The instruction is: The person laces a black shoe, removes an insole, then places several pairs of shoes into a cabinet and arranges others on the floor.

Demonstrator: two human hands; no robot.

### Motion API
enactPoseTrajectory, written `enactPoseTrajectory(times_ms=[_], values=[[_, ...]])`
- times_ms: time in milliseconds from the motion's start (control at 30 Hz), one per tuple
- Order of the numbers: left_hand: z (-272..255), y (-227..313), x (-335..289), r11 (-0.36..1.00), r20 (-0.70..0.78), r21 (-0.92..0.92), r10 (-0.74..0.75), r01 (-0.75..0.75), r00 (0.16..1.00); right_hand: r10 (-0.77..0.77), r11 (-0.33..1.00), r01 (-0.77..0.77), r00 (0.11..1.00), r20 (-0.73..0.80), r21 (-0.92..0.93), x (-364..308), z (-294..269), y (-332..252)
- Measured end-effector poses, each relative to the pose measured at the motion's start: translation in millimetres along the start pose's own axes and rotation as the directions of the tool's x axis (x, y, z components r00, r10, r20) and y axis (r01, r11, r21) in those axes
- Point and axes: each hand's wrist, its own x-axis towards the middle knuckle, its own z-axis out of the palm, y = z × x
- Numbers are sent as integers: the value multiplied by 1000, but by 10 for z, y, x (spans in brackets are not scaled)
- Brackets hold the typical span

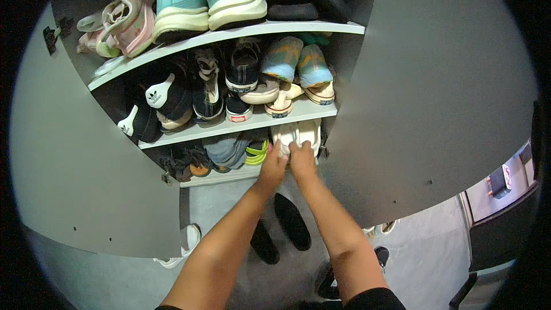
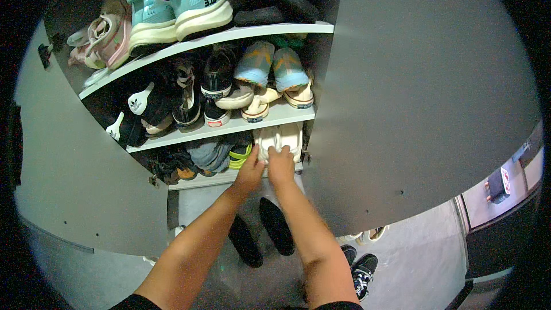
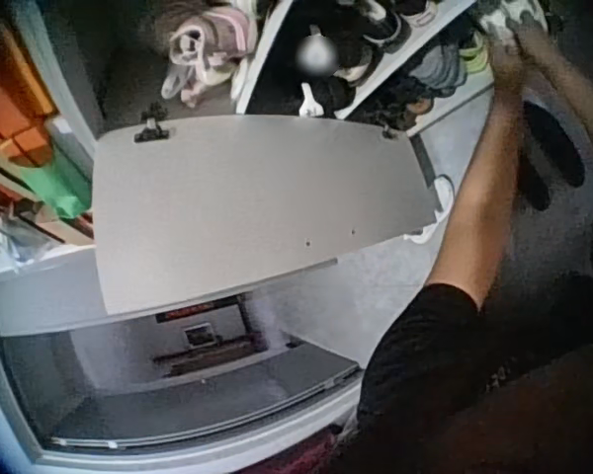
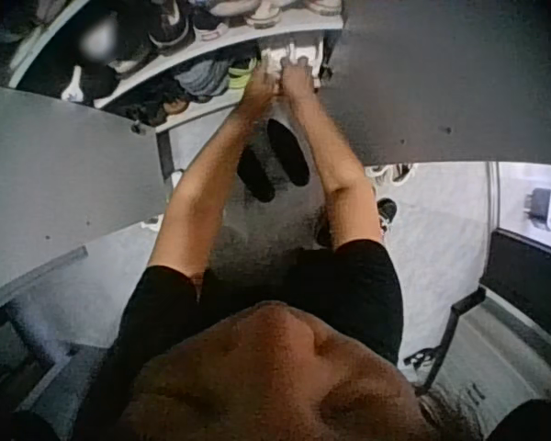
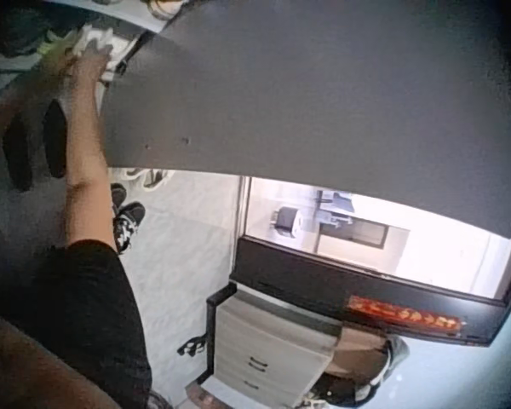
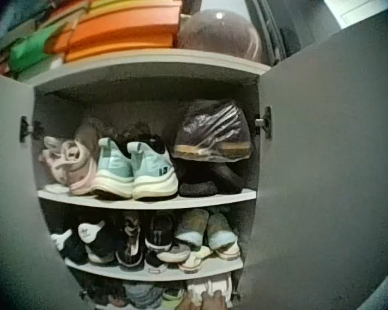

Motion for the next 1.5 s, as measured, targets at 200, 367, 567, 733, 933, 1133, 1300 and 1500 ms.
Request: enactPoseTrajectory(times_ms=[200, 367, 567, 733, 933, 1133, 1300, 1500], values=[[63, -62, -421, 979, 112, -82, -178, 188, 978, 217, 895, -201, 976, 3, 399, -899, 282, 78], [175, -216, -701, 972, 187, 75, -234, 223, 954, 417, 740, -388, 905, 77, 549, -1167, 384, 77], [3, -4, -707, 950, 247, -226, -160, 218, 956, 29, 990, -18, 997, -77, 139, -1054, 361, 176], [-130, 334, -515, 948, 63, -307, 105, -81, 993, -3, 993, 38, 955, -297, 112, -328, 164, 99], [-288, 23, -748, 997, -12, -68, -33, 32, 999, 15, 998, -32, 958, -286, -53, 592, 135, 186], [-497, -210, -1053, 942, -51, -71, -332, 328, 942, -22, 999, 29, 961, -274, 18, 477, 364, 370], [-676, -395, -947, 959, -545, 50, -207, 278, 812, -21, 957, 142, 903, -430, 252, -25, 237, -401], [-1128, 7, -518, 643, -293, -691, -667, 331, 685, 195, 305, -444, 895, 401, 842, -452, 1058, -1039]])
